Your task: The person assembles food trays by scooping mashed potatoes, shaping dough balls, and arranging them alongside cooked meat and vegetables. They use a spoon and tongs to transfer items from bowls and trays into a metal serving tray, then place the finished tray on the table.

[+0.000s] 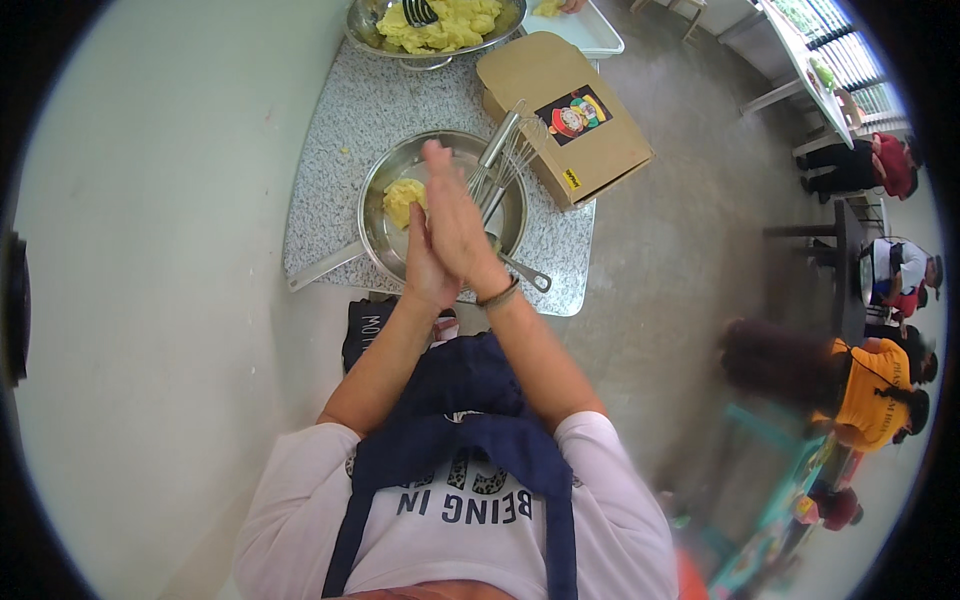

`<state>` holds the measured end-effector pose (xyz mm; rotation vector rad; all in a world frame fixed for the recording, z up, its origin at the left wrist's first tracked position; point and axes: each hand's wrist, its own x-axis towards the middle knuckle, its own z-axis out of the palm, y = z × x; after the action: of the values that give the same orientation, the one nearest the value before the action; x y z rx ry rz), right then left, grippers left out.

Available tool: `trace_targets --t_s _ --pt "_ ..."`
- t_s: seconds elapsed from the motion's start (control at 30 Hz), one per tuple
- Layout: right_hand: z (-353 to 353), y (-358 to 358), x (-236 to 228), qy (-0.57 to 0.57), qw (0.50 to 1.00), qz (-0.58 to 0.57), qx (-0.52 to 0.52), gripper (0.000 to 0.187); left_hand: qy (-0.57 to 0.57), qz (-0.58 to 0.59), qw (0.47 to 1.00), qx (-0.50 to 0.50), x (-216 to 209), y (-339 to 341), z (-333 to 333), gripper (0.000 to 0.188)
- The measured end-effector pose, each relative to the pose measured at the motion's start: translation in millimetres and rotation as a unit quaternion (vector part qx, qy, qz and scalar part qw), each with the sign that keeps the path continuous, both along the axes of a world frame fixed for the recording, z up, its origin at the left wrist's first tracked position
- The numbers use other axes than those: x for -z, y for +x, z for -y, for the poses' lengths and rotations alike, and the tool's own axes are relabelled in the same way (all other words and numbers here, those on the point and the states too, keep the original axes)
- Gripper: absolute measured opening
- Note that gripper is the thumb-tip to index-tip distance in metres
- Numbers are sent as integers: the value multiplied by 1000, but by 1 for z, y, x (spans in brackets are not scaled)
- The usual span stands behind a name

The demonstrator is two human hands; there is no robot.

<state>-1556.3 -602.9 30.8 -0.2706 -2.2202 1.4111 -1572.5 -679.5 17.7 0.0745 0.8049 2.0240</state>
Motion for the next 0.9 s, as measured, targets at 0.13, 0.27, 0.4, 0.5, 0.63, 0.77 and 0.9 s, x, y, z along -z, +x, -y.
trace_targets --t_s 0.13,0.27,0.4,0.5,0.63,0.77,0.9 --pt "-17 17 19 -155 986 69 5 54 -1 15 1000 0 -16 -2 4 79" --pt "24 39 15 -172 983 57 -20 54 -21 -51 996 -71 -2 -25 0 75" --pt "28 21 -7 -138 990 -2 -14 52 -22 -91 994 -62 15 -16 1 69" --pt "2 9 2 -128 991 31 21 51 -4 18 1000 -8 8 9 6 68" --pt "4 30 32 -194 978 77 22 53 -8 71 997 -33 0 -3 10 72" --pt "56 41 29 -389 918 26 66 46 -61 -66 988 -123 14 -27 4 72" --pt "49 37 33 -606 789 -22 100 37 -88 -113 970 -195 26 -54 8 61"
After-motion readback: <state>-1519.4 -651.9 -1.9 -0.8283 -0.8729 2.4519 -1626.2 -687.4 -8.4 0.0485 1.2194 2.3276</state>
